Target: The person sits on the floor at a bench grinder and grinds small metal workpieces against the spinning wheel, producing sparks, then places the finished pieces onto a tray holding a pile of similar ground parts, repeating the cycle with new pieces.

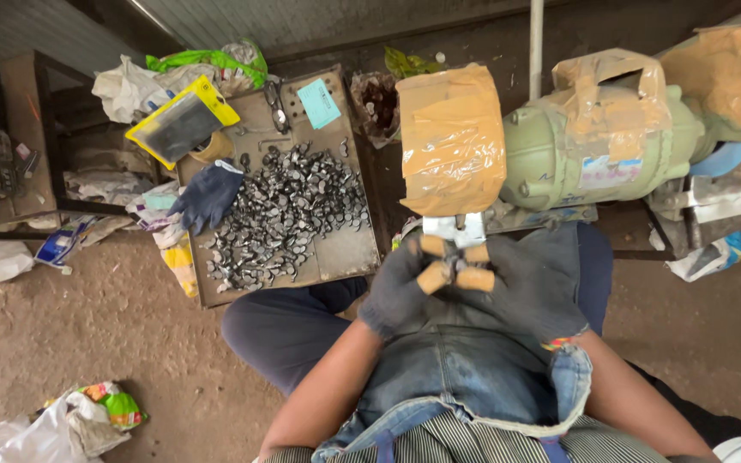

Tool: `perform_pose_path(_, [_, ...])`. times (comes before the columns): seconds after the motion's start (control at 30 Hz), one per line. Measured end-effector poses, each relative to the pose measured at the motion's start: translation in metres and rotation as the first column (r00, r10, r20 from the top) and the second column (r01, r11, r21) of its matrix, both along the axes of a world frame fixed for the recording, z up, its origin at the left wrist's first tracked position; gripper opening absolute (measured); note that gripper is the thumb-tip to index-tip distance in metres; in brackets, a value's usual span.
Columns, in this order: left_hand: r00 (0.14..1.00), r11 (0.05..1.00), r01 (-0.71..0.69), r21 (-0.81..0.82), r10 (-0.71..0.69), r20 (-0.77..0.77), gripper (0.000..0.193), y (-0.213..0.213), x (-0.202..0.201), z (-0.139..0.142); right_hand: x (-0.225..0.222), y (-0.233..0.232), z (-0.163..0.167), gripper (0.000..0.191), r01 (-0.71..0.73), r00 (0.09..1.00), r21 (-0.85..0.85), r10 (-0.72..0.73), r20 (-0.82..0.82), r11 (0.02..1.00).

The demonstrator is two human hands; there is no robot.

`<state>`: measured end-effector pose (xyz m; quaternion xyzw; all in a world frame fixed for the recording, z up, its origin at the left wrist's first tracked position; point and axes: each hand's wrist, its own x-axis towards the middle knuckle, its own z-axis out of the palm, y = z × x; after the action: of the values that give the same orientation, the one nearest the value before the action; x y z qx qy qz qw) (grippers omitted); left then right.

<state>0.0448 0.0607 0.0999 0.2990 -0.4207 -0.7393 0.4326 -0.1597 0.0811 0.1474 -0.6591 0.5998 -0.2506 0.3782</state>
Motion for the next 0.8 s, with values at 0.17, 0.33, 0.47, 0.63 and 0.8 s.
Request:
perform_pose_path(0.17, [0.576,0.652,0.184,-0.736,0.535,0.618,0.035,-0.046,-0.004,0.008,-0.001,-0.015,-0.015,0.023,0.006,0.920,-0.292,-0.119,-0.373,0.957])
perform_pose_path(0.33, [0.601,0.704,0.388,-0.595,0.295,0.742,0.025,-0.086,-0.002,-0.011,0.004,-0.034,-0.024,0.022,0.007,0.975,-0.406,-0.096,-0.199,0.914])
perform_pose_path(0.47, [0.648,0.617,0.418,-0.667,0.312,0.695,0.022,-0.098,0.004,-0.039,0.001,-0.043,-0.019,0.028,-0.024,0.960,-0.338,-0.073,-0.270,0.941])
perform_pose_path(0.63, [0.542,0.621,0.458,-0.636,0.372,0.754,0.028,-0.089,0.009,-0.057,0.005,-0.052,-0.020,0.024,-0.051,0.961,-0.360,-0.052,-0.271,0.931])
perform_pose_path(0.8, [0.519,0.616,0.375,-0.693,0.480,0.708,0.027,-0.055,0.019,-0.048,0.013,-0.036,-0.021,0.030,-0.031,0.960,-0.270,-0.047,-0.276,0.962])
